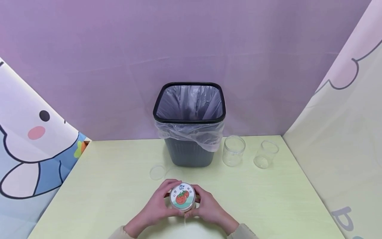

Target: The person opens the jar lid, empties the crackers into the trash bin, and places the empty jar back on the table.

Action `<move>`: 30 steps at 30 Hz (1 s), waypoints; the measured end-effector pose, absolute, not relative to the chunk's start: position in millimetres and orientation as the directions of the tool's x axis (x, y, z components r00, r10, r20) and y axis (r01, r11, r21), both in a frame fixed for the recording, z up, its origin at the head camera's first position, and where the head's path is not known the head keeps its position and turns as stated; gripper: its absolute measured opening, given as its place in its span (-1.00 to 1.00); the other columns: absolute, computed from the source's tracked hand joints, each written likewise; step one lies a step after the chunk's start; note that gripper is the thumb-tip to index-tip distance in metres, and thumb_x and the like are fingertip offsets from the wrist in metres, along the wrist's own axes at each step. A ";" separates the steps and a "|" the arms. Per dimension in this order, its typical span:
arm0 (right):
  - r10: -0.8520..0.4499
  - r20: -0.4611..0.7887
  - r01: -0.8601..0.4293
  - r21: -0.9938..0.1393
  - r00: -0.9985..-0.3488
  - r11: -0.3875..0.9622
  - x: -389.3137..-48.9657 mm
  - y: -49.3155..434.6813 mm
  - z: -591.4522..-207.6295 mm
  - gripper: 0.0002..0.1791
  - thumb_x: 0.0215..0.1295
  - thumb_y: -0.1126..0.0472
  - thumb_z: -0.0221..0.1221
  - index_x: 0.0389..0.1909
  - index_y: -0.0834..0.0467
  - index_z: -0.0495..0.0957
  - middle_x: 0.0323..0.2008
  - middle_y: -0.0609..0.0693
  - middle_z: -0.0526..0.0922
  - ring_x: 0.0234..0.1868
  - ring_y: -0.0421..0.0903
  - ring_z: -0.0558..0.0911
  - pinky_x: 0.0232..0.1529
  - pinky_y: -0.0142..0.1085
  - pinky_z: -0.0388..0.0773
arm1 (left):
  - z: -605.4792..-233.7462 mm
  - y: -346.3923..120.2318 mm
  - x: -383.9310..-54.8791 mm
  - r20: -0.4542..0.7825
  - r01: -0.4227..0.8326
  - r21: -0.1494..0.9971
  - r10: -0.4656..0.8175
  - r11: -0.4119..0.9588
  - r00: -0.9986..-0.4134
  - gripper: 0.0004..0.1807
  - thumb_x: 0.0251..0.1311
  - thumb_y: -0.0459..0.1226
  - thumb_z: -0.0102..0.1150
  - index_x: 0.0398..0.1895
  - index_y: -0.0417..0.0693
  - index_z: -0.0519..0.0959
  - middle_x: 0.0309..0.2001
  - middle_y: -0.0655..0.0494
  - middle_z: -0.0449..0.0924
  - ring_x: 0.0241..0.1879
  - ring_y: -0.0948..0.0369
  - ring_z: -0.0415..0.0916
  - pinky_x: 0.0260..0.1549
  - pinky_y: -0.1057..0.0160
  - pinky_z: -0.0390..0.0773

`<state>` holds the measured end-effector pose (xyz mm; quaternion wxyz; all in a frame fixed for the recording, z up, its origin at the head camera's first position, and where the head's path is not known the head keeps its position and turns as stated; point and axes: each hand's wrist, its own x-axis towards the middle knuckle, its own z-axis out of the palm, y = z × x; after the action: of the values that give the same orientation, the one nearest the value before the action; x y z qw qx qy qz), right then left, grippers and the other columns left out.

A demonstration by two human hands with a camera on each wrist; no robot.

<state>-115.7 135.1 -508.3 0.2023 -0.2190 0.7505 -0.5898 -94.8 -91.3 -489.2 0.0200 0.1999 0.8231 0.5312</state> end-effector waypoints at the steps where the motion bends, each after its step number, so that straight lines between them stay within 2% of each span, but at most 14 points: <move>1: -0.567 -0.045 -0.088 -0.975 -0.823 0.205 -115.6 135.1 -507.9 -0.07 -0.11 0.23 0.57 0.34 0.11 0.35 0.19 0.00 0.53 0.17 0.01 0.54 0.11 -0.33 0.47 | -489.1 -90.2 -93.9 0.180 0.305 0.881 0.340 0.363 -0.923 0.00 -0.29 -0.09 0.68 0.33 -0.11 0.44 0.21 0.19 0.36 0.14 0.14 0.41 0.09 0.13 0.51; 12: -0.561 -0.017 -0.124 -0.969 -0.828 0.213 -116.5 134.2 -509.1 -0.08 -0.11 0.28 0.55 0.34 0.14 0.35 0.19 0.01 0.52 0.18 -0.03 0.53 0.15 -0.34 0.46 | -488.5 -78.7 -89.1 0.129 0.233 0.873 0.257 0.428 -0.958 0.08 -0.39 0.02 0.71 0.33 -0.01 0.40 0.16 0.24 0.25 0.12 0.19 0.36 0.17 0.08 0.41; 19: -0.556 -0.021 -0.128 -0.966 -0.831 0.227 -116.5 134.4 -508.0 -0.09 -0.10 0.26 0.56 0.33 0.14 0.36 0.19 0.01 0.52 0.18 -0.02 0.52 0.16 -0.35 0.46 | -487.7 -73.6 -89.0 0.100 0.194 0.872 0.224 0.450 -0.969 0.09 -0.43 0.05 0.71 0.30 0.01 0.37 0.09 0.21 0.21 0.04 0.20 0.39 0.12 0.14 0.44; 25: -0.561 -0.025 -0.123 -0.967 -0.828 0.225 -116.8 134.7 -509.1 -0.09 -0.11 0.29 0.55 0.34 0.14 0.36 0.20 0.01 0.50 0.21 0.02 0.50 0.17 -0.35 0.45 | -485.9 -76.1 -90.2 0.079 0.199 0.862 0.265 0.466 -0.961 0.14 -0.41 0.07 0.70 0.34 -0.07 0.33 0.10 0.18 0.19 0.06 0.18 0.37 0.12 0.17 0.45; 30: -0.566 -0.028 -0.115 -0.970 -0.824 0.215 -116.3 134.3 -509.6 -0.10 -0.11 0.19 0.57 0.31 0.10 0.38 0.17 -0.01 0.53 0.18 -0.01 0.53 0.15 -0.31 0.47 | -484.4 -84.5 -92.4 0.088 0.241 0.852 0.327 0.465 -0.941 0.14 -0.37 0.04 0.70 0.36 -0.11 0.33 0.11 0.17 0.21 0.07 0.17 0.36 0.14 0.11 0.45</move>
<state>-116.3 134.3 -509.6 0.1927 -0.2252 0.7554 -0.5844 -92.4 -84.5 -484.4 0.0436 0.1661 0.8548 0.4897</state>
